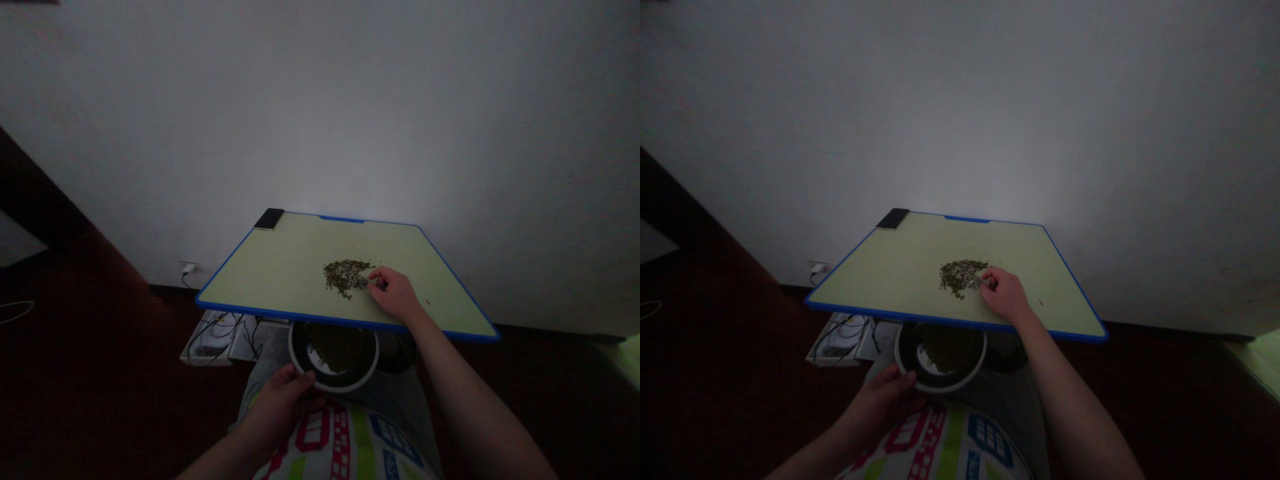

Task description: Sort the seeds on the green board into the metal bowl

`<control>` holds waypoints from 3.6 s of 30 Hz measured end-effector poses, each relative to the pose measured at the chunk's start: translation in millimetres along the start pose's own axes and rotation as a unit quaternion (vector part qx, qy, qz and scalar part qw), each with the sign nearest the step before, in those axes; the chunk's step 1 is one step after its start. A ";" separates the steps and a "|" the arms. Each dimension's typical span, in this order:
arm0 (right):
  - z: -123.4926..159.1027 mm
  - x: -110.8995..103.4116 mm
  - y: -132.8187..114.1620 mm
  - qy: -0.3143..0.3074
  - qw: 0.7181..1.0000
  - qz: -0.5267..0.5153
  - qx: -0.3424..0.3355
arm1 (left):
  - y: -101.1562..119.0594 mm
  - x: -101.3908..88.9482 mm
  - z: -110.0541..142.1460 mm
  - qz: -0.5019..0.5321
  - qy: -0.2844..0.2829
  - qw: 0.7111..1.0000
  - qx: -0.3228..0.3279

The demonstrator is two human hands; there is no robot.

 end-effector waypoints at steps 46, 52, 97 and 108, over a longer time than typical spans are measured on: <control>1.0 -1.2 1.5 0.000 1.000 0.015 0.008 | 1.1 2.0 4.2 -0.004 0.006 1.000 -0.004; 1.3 1.0 0.1 -0.007 1.000 0.009 0.001 | 3.9 4.3 4.8 -0.002 0.006 1.000 -0.003; 2.8 8.8 -7.5 -0.049 0.998 -0.004 -0.048 | 0.5 0.7 4.1 -0.005 0.010 1.000 -0.012; 0.9 9.7 -7.8 -0.047 0.998 0.008 -0.044 | 1.0 2.5 4.0 0.007 0.013 1.000 -0.014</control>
Point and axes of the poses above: each hand's wrist, its own z-axis away from the middle knuckle, its own x-axis out of the palm, y = z × x, the point moved 7 cm from there along -z, towards the middle knuckle, and after that the axes turned 1 degree about y, right-handed, at the moved point
